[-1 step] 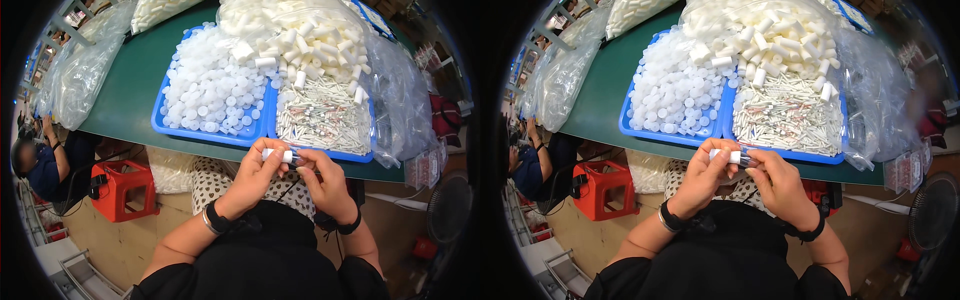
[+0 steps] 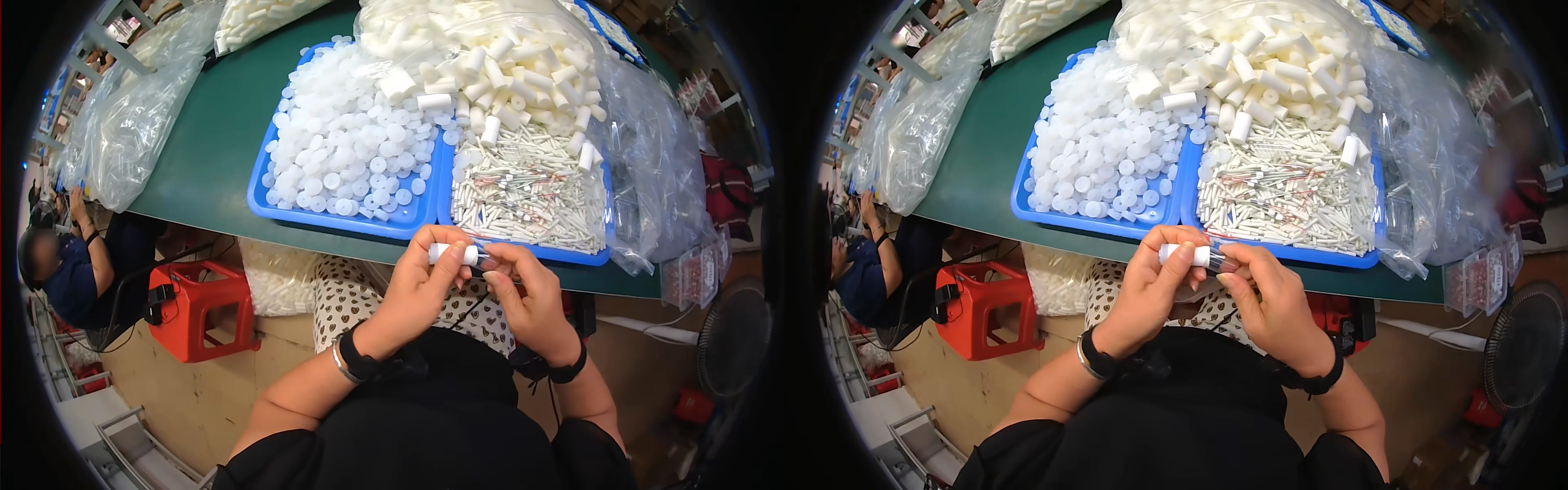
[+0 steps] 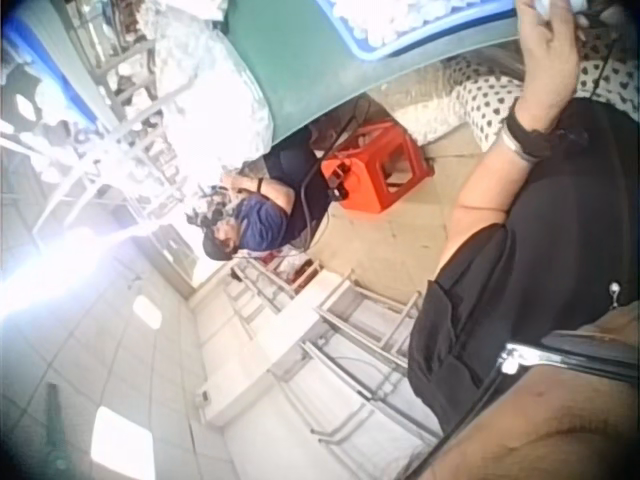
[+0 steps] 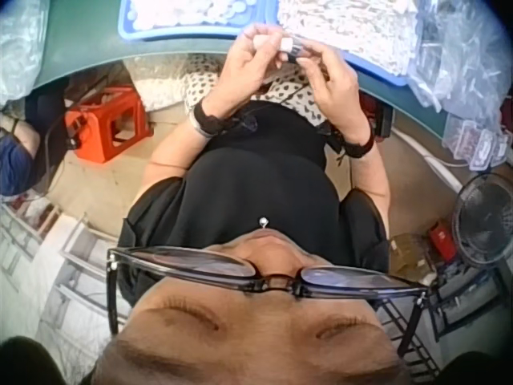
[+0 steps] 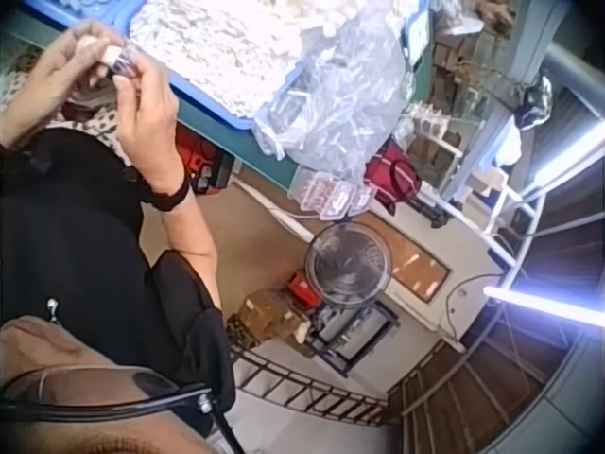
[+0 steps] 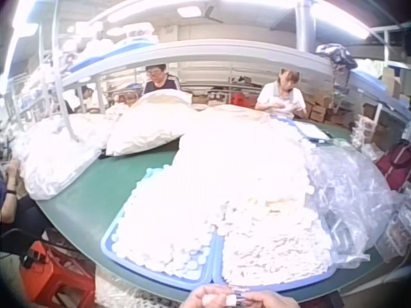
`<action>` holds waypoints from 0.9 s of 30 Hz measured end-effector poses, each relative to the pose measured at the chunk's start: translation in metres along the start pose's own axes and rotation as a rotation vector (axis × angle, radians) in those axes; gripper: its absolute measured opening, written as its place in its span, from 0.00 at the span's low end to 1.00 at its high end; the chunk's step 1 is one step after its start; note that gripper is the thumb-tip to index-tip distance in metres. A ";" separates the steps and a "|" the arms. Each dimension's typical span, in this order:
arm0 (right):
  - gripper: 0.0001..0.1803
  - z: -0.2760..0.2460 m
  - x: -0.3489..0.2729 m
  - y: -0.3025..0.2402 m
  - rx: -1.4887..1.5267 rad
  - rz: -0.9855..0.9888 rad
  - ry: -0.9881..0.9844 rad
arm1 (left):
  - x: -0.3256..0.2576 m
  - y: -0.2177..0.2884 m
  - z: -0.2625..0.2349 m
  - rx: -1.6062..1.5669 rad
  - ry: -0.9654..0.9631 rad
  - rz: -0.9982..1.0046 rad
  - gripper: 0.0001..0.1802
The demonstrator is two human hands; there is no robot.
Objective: The person repeatedly picks up small white plastic caps and thin white rods from blue trays on a table. They insert the rods into the caps by hand and place the assembled units back into the tray. The process is repetitive and involves handling small parts one at a time.
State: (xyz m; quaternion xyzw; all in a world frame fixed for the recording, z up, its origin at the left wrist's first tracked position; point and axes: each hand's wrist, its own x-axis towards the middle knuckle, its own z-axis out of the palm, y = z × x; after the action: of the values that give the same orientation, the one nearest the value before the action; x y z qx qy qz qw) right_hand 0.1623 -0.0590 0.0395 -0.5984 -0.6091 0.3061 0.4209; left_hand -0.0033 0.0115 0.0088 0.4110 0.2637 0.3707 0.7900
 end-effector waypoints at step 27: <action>0.15 0.022 0.006 0.020 -0.428 -0.491 0.030 | -0.007 -0.017 -0.001 -0.690 -0.248 -0.266 0.30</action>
State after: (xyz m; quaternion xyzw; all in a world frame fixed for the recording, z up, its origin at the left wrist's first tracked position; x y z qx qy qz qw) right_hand 0.1531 -0.0481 0.0124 -0.5132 -0.7794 0.0517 0.3556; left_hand -0.0018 -0.0007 -0.0049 0.1252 0.0771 0.2793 0.9489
